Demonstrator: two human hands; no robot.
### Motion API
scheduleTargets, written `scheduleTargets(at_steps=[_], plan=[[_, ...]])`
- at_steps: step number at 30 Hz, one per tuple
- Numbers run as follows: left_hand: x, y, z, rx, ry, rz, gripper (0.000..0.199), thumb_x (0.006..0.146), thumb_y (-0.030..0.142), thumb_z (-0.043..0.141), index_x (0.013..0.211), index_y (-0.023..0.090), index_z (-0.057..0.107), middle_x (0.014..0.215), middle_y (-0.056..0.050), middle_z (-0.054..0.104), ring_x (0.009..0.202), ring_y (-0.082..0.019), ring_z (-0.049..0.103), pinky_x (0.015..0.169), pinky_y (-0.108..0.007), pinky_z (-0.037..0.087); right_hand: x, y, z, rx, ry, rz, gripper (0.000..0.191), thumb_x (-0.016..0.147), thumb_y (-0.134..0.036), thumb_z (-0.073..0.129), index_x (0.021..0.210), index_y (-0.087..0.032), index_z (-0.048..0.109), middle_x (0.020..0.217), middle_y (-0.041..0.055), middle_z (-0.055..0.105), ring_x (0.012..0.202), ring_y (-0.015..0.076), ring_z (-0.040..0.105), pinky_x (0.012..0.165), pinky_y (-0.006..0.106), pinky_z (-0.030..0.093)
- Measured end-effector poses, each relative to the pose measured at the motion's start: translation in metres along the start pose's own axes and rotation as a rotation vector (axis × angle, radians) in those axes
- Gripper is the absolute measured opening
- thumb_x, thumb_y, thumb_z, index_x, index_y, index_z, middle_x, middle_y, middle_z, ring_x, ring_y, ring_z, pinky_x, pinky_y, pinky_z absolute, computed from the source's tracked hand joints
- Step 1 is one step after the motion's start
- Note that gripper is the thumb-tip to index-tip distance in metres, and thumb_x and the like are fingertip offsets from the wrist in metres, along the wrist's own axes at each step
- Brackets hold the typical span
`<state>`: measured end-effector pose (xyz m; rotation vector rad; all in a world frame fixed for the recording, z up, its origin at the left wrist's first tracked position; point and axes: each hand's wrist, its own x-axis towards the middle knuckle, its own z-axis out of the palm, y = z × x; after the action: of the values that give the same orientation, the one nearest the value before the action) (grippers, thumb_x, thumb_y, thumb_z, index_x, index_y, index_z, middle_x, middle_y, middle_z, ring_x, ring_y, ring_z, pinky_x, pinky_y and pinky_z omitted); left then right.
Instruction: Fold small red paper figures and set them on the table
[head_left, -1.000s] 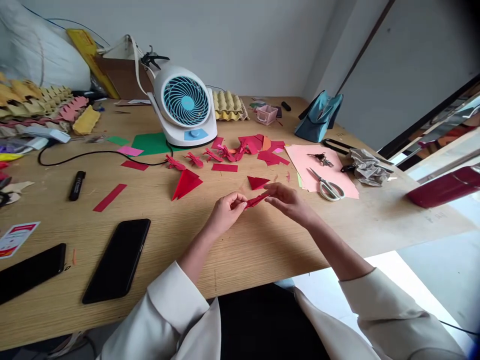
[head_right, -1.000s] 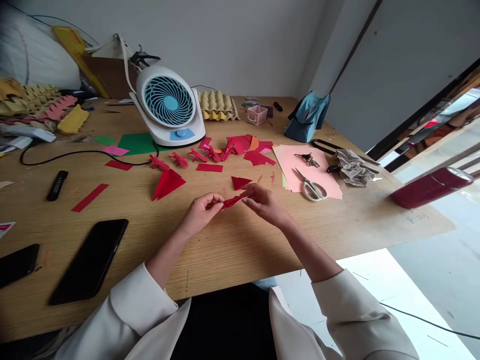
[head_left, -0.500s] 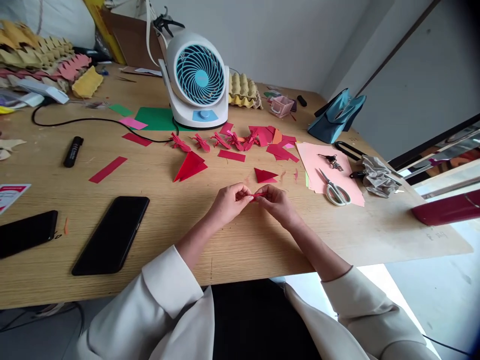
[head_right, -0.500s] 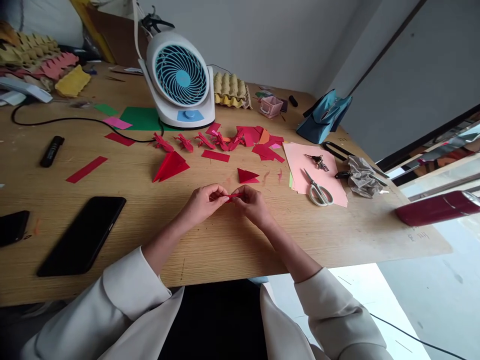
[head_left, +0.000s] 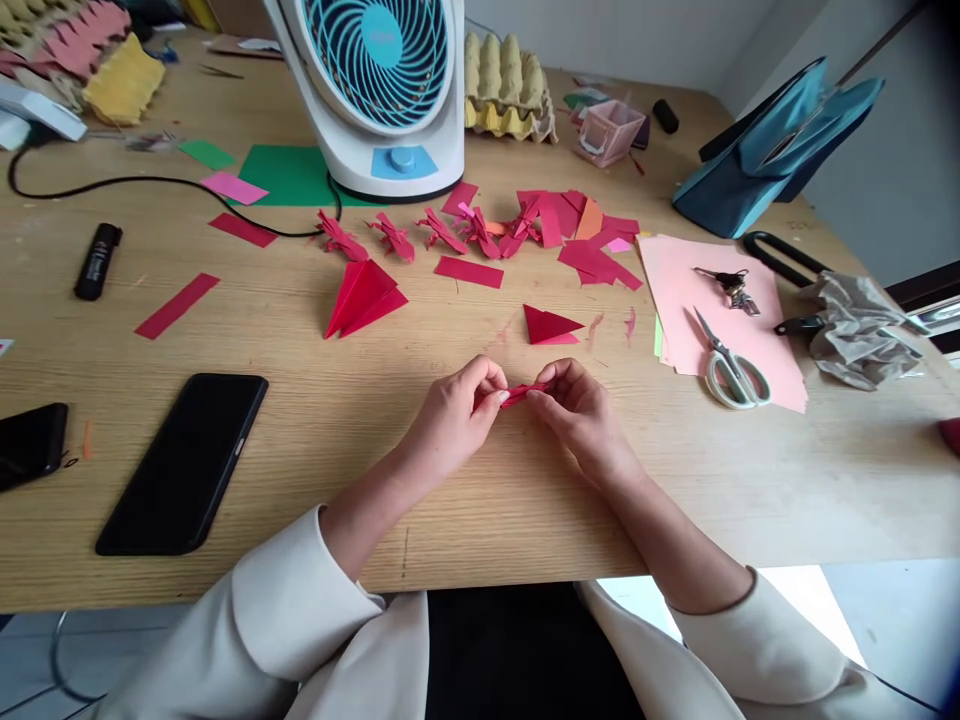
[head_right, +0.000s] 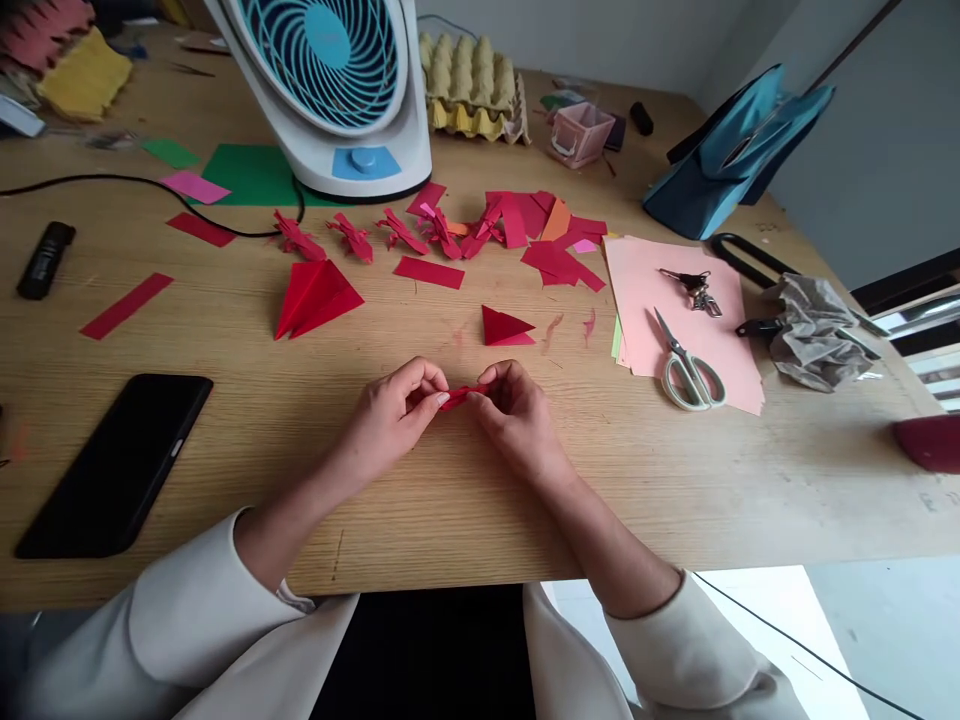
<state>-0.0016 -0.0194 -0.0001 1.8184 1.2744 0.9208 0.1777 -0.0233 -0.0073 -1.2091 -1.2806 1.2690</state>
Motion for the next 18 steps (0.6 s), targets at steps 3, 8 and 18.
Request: scheduleTargets(at_steps=[3,8,18], plan=[[-0.006,0.002,-0.001,0.105,-0.019,0.027,0.011,0.09,0.008,0.054,0.088,0.019,0.056,0.077,0.003,0.066,0.069,-0.011,0.06,0.066,-0.023,0.043,-0.003,-0.004,-0.002,-0.12,-0.01,-0.002,0.021,0.079,-0.027,0.069,0.089,-0.021,0.051,0.076,-0.0038,0.053,0.064,0.0099,0.049,0.058,0.024,0.039],[-0.016,-0.002,0.0,0.298,-0.028,0.1,0.015,0.094,0.007,0.047,0.087,0.018,0.054,0.08,0.001,0.062,0.073,-0.013,0.057,0.07,-0.027,0.043,-0.01,-0.011,-0.002,-0.488,-0.048,0.003,0.014,0.079,-0.018,0.065,0.085,-0.021,0.052,0.07,-0.0052,0.054,0.059,0.0095,0.049,0.055,0.024,0.037],[-0.027,-0.007,0.005,0.507,-0.052,0.204,0.018,0.097,0.008,0.043,0.094,0.016,0.059,0.092,-0.005,0.06,0.083,-0.017,0.058,0.077,-0.031,0.048,-0.013,-0.013,-0.002,-0.825,-0.18,-0.109,0.008,0.084,-0.012,0.06,0.08,-0.019,0.06,0.078,-0.0002,0.06,0.067,0.0125,0.053,0.063,0.026,0.039]])
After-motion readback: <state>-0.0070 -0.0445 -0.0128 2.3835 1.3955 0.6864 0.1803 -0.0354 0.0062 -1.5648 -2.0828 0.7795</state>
